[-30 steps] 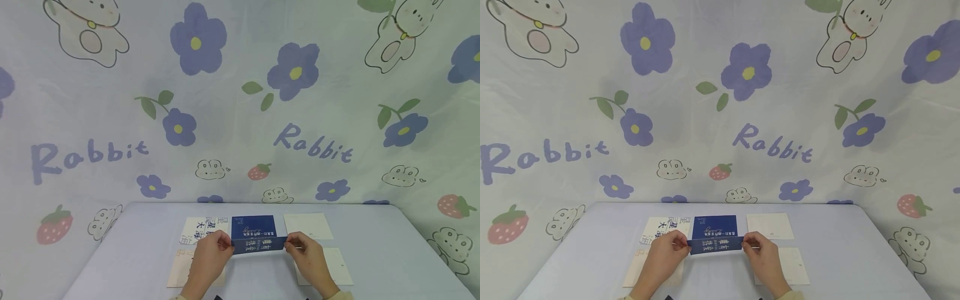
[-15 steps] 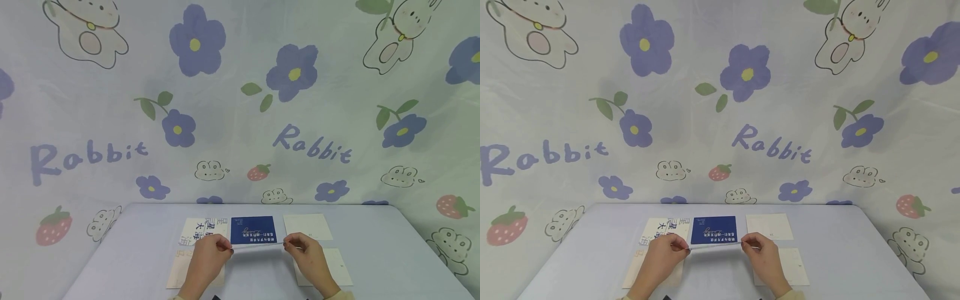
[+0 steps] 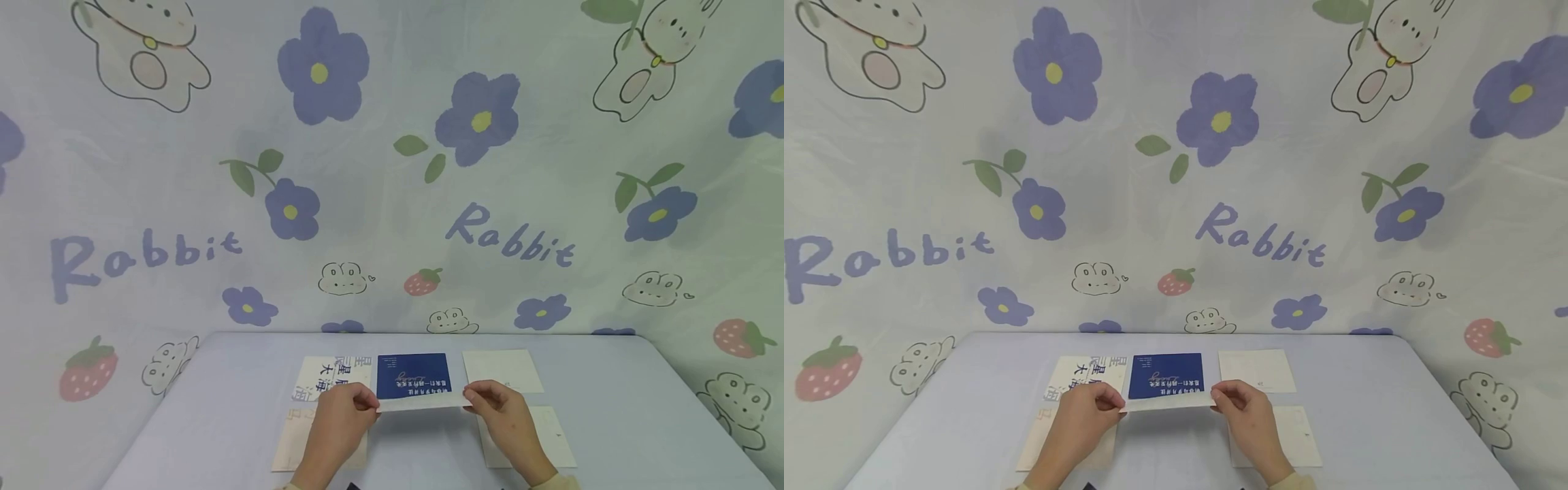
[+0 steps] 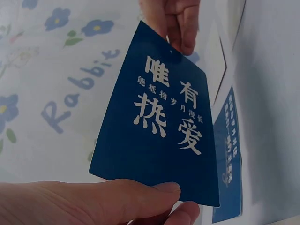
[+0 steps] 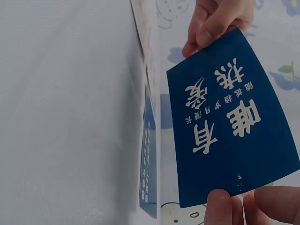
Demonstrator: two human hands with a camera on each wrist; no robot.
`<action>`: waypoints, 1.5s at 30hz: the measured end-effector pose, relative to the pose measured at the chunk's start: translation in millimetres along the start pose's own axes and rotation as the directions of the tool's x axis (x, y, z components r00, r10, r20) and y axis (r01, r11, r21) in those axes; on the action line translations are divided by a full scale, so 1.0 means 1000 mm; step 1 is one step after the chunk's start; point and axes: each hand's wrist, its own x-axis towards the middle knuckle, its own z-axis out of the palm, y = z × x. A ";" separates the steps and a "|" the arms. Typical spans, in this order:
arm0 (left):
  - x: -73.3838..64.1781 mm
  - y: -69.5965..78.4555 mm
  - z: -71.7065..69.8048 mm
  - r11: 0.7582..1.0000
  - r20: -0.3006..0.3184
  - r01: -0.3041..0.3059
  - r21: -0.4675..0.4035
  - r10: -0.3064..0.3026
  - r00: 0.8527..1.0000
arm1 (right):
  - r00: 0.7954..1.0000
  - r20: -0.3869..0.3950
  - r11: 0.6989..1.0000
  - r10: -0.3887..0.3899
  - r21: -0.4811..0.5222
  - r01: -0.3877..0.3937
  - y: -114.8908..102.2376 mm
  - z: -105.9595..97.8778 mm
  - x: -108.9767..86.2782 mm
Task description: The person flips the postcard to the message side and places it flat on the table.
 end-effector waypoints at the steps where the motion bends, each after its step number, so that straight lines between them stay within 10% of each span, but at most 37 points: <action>1: 0.000 0.000 0.000 1.000 -0.001 0.000 0.001 0.000 1.000 | 1.000 -0.001 1.000 0.005 0.002 -0.005 0.000 0.000 0.000; 45: -0.001 0.003 0.012 0.996 -0.071 0.082 0.029 -0.080 0.994 | 0.995 0.035 0.993 0.096 -0.077 -0.093 0.004 -0.002 -0.003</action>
